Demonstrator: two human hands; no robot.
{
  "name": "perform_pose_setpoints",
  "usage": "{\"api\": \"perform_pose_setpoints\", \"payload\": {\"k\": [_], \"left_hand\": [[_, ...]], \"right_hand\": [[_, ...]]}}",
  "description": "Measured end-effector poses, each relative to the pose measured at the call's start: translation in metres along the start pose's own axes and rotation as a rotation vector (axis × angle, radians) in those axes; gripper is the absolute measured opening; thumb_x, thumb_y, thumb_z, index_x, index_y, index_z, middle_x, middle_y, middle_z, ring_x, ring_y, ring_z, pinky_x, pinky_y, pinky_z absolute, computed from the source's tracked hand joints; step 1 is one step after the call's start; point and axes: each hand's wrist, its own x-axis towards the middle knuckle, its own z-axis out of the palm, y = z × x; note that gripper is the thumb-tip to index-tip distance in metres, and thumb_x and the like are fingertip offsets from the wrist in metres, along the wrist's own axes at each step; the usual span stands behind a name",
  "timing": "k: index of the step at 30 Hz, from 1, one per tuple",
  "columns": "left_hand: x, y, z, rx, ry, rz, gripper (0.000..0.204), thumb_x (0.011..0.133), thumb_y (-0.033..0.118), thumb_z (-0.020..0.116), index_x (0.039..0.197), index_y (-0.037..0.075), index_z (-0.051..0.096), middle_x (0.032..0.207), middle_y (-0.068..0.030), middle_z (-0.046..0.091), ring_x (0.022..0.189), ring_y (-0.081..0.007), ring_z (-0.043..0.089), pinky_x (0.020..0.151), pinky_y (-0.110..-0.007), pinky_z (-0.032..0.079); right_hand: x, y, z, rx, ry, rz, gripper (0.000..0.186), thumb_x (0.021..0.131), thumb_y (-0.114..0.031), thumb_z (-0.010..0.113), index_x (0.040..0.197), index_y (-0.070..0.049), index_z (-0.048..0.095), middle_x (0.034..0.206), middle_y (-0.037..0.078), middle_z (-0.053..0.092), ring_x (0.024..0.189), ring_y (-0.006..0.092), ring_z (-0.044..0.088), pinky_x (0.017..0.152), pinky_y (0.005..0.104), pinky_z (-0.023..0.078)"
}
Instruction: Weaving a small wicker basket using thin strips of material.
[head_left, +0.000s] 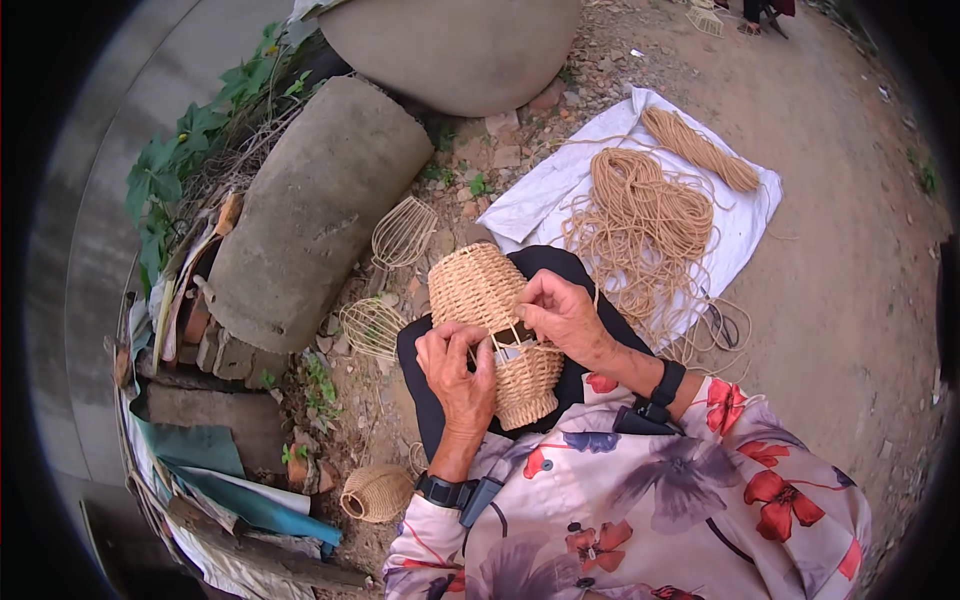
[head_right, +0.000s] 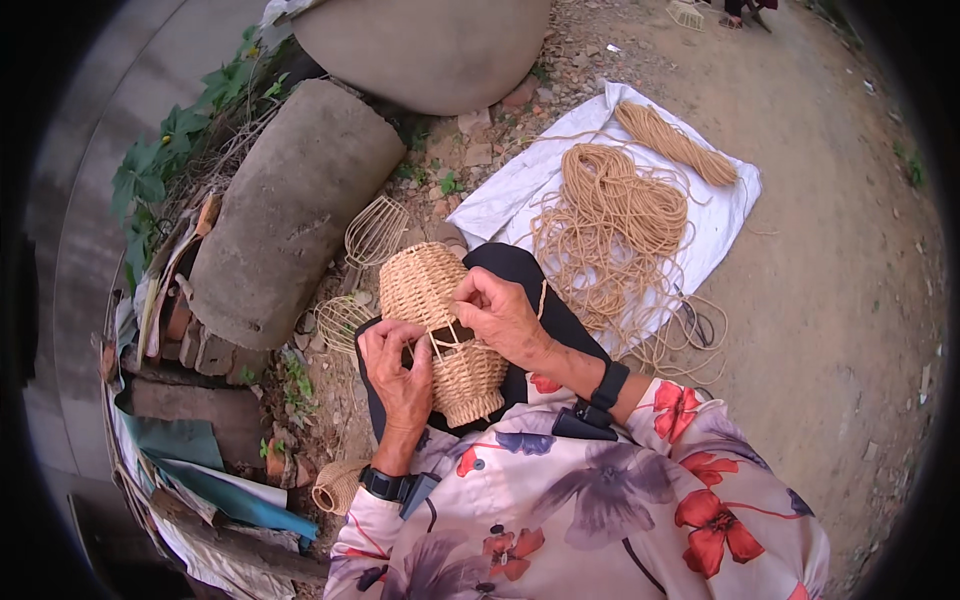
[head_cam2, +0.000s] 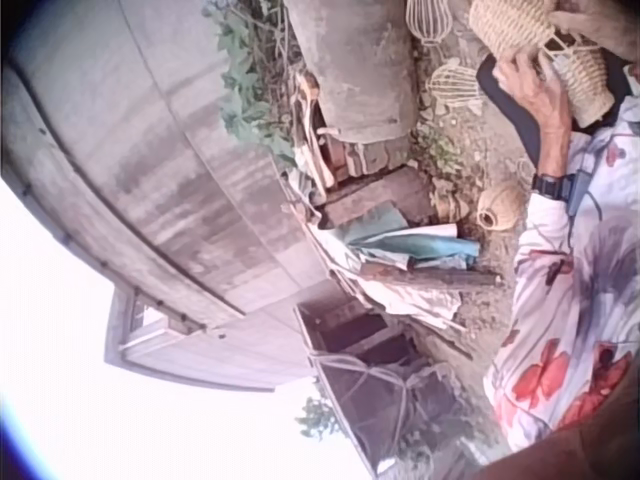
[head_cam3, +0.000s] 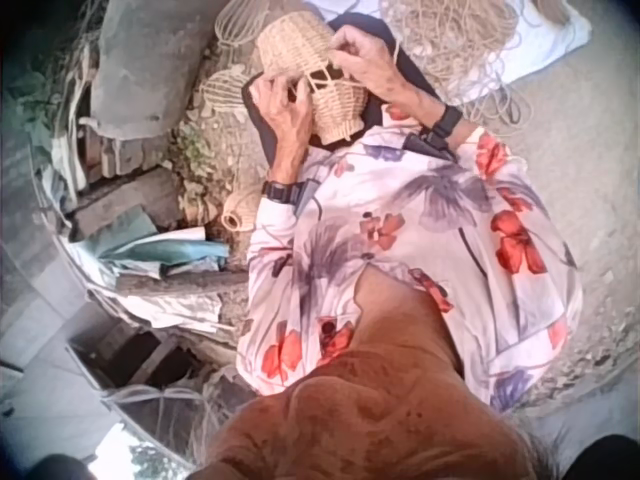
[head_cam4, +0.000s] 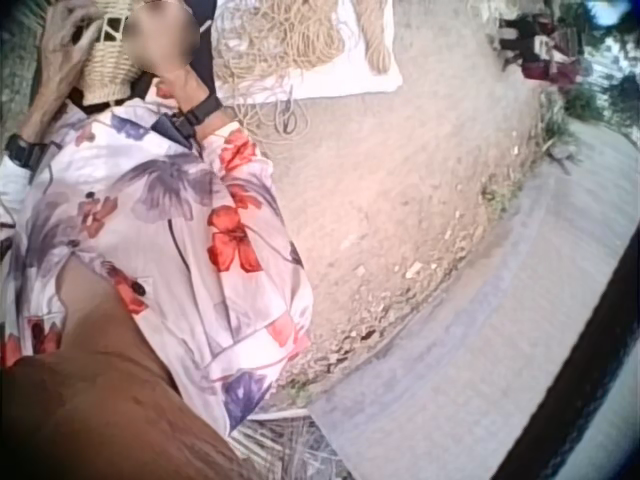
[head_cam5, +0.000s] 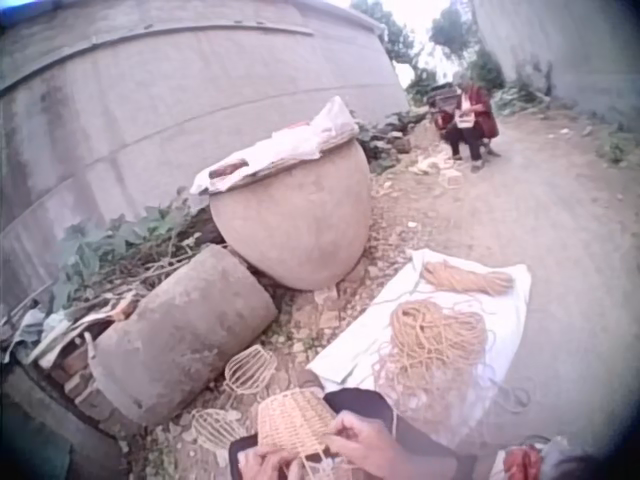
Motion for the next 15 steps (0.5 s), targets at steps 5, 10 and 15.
{"api": "perform_pose_setpoints", "payload": {"k": [5, 10, 15], "left_hand": [[-0.0017, -0.0015, -0.0016, 0.006, 0.006, 0.075, 0.019, 0.070, -0.004, 0.069, 0.084, 0.006, 0.061, 0.090, -0.0080, 0.058, 0.088, -0.0263, 0.053, 0.079, -0.037, 0.043], [-0.0030, -0.0027, -0.0011, -0.007, 0.015, 0.104, 0.021, 0.069, -0.005, 0.070, 0.084, 0.006, 0.061, 0.089, -0.0079, 0.058, 0.087, -0.0264, 0.053, 0.078, -0.037, 0.043], [-0.0058, -0.0089, 0.0007, -0.038, 0.017, 0.110, 0.025, 0.068, -0.002, 0.072, 0.086, 0.010, 0.063, 0.092, -0.0054, 0.058, 0.090, -0.0261, 0.054, 0.080, -0.038, 0.039]], "right_hand": [[0.0014, -0.0051, 0.0003, -0.626, -0.043, -0.635, 0.011, 0.082, 0.000, 0.065, 0.091, -0.002, 0.059, 0.078, 0.005, 0.059, 0.069, 0.0152, 0.060, 0.059, 0.0269, 0.047], [-0.0015, -0.0067, 0.0008, -0.816, -0.046, -0.736, 0.019, 0.074, 0.004, 0.064, 0.091, -0.003, 0.061, 0.080, 0.009, 0.056, 0.074, 0.0263, 0.059, 0.062, 0.0348, 0.049], [-0.0057, -0.0117, 0.0031, -1.082, -0.122, -0.726, 0.017, 0.074, -0.006, 0.066, 0.089, -0.007, 0.057, 0.085, 0.010, 0.053, 0.084, 0.0269, 0.060, 0.065, 0.0350, 0.052]]}}
